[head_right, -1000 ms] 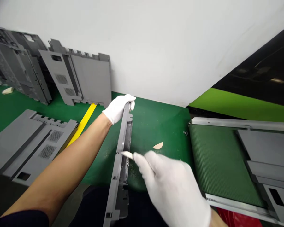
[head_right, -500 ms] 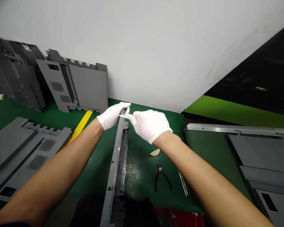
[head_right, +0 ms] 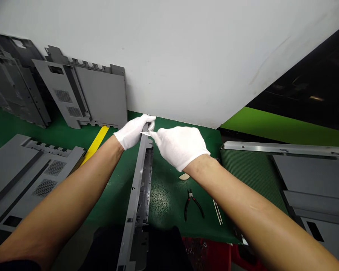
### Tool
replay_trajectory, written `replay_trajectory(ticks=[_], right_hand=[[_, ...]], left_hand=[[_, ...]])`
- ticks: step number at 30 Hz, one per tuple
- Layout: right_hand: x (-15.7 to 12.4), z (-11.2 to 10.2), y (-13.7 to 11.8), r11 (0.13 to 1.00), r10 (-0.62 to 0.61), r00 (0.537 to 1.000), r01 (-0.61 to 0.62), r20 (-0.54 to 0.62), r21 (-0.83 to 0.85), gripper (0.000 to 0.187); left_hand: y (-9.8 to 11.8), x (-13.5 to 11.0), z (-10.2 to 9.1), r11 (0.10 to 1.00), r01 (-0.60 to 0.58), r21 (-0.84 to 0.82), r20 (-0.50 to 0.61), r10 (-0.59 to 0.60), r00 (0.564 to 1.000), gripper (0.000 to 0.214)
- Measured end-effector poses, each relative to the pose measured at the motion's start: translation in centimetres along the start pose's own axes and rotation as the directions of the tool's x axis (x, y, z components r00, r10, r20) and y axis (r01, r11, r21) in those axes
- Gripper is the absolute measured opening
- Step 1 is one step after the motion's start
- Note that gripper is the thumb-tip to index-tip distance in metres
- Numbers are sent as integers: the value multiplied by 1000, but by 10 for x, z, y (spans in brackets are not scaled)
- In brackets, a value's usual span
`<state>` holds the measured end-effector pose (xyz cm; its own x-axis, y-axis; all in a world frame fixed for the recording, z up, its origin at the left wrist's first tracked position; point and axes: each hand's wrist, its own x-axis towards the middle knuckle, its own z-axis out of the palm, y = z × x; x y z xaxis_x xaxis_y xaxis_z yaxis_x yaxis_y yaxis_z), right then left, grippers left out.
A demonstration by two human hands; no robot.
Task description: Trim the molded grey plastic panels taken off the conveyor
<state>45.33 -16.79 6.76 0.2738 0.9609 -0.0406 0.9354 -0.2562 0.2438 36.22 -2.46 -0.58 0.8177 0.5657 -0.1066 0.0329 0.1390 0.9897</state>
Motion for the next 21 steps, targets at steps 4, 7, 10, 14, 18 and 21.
replay_trajectory(ticks=[4,7,10,14,18,21], right_hand=[[0,0,-1,1000,11,1000,-11,-12,-21,73],[-1,1,0,999,22,1000,-23,-8,-29,74],[-1,2,0,999,24,1000,-24,-7,-28,75],[-1,2,1,1000,11,1000,-11,-19,-21,75],[-2,1,0,1000,-3,1000,2,-32,-19,76],[-4,-1,-2,1000,-3,1000,3,-3,-21,74]], left_hand=[[-1,1,0,1000,-3,-11,6,3,1000,40],[-1,1,1,1000,-8,-29,12,8,1000,39],[1,0,1,999,-7,-31,1,7,1000,38],[2,-1,1,999,3,-32,5,-3,1000,38],[0,0,0,1000,-8,-28,-2,8,1000,39],[1,1,0,999,6,-44,-1,-6,1000,39]])
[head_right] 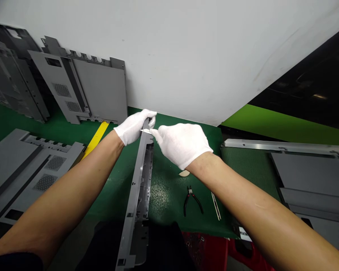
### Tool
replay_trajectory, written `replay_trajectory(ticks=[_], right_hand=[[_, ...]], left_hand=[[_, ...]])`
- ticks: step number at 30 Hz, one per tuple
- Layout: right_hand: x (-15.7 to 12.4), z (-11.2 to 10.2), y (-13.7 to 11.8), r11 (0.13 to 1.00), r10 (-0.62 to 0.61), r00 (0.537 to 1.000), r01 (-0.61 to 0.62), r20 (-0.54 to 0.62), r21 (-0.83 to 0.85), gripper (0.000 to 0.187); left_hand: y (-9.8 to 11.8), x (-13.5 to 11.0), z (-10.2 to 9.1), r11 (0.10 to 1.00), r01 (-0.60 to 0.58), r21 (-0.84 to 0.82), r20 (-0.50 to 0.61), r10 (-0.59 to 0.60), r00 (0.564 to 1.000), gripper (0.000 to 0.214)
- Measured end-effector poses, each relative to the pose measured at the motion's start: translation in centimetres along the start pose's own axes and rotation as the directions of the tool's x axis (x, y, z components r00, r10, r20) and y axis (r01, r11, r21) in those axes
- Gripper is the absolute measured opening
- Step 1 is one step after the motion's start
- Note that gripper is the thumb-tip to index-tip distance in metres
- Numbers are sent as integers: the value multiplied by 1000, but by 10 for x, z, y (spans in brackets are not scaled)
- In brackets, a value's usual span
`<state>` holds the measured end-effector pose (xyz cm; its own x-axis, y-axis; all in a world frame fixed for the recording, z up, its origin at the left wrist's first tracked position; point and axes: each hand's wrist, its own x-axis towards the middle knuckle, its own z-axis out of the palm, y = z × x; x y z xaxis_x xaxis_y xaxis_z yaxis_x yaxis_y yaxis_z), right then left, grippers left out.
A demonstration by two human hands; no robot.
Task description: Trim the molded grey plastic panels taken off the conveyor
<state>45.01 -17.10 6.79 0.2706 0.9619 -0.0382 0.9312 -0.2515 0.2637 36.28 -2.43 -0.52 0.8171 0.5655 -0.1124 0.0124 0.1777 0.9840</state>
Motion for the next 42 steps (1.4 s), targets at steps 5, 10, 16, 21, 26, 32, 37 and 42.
replay_trajectory(ticks=[5,10,16,21,26,32,37,42], right_hand=[[-2,-3,-1,1000,19,1000,-19,18,-4,71],[1,-2,3,1000,-11,999,10,39,19,72],[4,2,8,1000,-27,999,26,33,10,75],[6,4,11,999,-40,999,40,21,-1,71],[6,3,12,999,-49,999,49,10,8,71],[-2,6,11,982,-113,993,115,-26,152,68],[-12,9,29,663,87,986,51,-145,747,54],[-46,23,39,269,263,963,-134,61,954,48]], left_hand=[[2,-1,1,999,17,-36,10,-16,1000,37],[1,-1,3,999,14,-44,9,-14,1000,38],[-1,1,1,1000,10,-13,-1,-10,1000,39],[0,1,2,999,28,-21,12,-28,1000,37],[0,1,1,998,37,-41,28,-36,999,37],[-6,3,-6,999,15,-37,20,-14,1000,39],[-7,-1,-7,995,-65,73,-6,65,998,43],[-1,-29,-12,985,-159,74,162,145,976,49]])
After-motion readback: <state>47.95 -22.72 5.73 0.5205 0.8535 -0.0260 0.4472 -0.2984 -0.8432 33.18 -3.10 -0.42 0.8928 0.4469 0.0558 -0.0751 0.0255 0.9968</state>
